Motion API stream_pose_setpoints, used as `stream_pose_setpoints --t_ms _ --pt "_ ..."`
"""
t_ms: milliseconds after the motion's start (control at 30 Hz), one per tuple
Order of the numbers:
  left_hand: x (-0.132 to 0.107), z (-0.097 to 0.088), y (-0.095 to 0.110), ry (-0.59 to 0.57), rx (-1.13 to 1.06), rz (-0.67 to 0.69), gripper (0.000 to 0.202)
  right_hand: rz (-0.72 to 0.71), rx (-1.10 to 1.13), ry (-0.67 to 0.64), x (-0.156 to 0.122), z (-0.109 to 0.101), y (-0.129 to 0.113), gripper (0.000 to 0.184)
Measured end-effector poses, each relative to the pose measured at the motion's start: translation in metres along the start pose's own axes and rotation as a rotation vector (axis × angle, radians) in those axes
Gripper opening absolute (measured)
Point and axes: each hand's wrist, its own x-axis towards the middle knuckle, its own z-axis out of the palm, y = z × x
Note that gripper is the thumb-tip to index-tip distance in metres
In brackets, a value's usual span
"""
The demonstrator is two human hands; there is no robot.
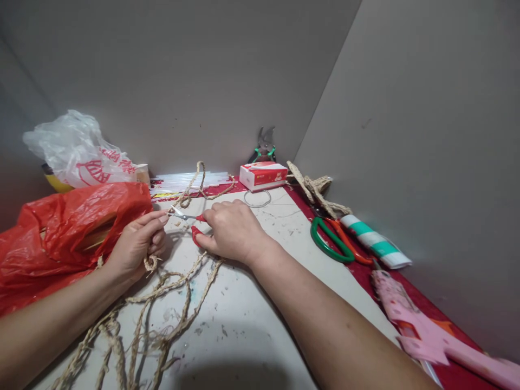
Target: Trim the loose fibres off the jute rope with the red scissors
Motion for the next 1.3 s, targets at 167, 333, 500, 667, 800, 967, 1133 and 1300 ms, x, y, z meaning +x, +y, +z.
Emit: stream_pose_setpoints --t_ms 167,333,500,667,800,967,1133,1300 --pt "-0.001 0.002 -0.001 0.029 0.033 0.016 0.029 -0.008 -0.014 0.002 0.0 0.0 -0.004 0.036" --pt "-0.002 0.002 -0.001 0.065 0.04 0.025 0.03 -0.011 -0.033 -0.011 0.002 -0.002 -0.01 0.036" --pt "0.001 0.0 -0.002 0.067 0.015 -0.005 0.029 0.018 0.015 -0.063 0.004 -0.002 -0.009 0.036" --pt "0.001 0.0 -0.002 0.046 -0.013 -0.02 0.029 -0.012 0.063 -0.089 0.004 -0.002 -0.006 0.035" --pt "0.001 0.002 0.0 0.045 -0.022 -0.016 0.028 -0.019 0.107 -0.053 0.003 -0.001 -0.005 0.034" --pt "0.001 0.002 0.003 0.015 -0.07 -0.047 0.025 0.112 0.349 0.041 0.002 0.007 -0.002 0.033" --pt "0.001 0.002 0.005 -0.049 -0.099 -0.101 0.024 0.104 0.408 0.079 0.001 0.011 0.004 0.029" --pt "0.001 0.0 0.005 -0.109 -0.089 -0.113 0.014 -0.003 0.19 0.069 0.001 0.006 0.006 0.028"
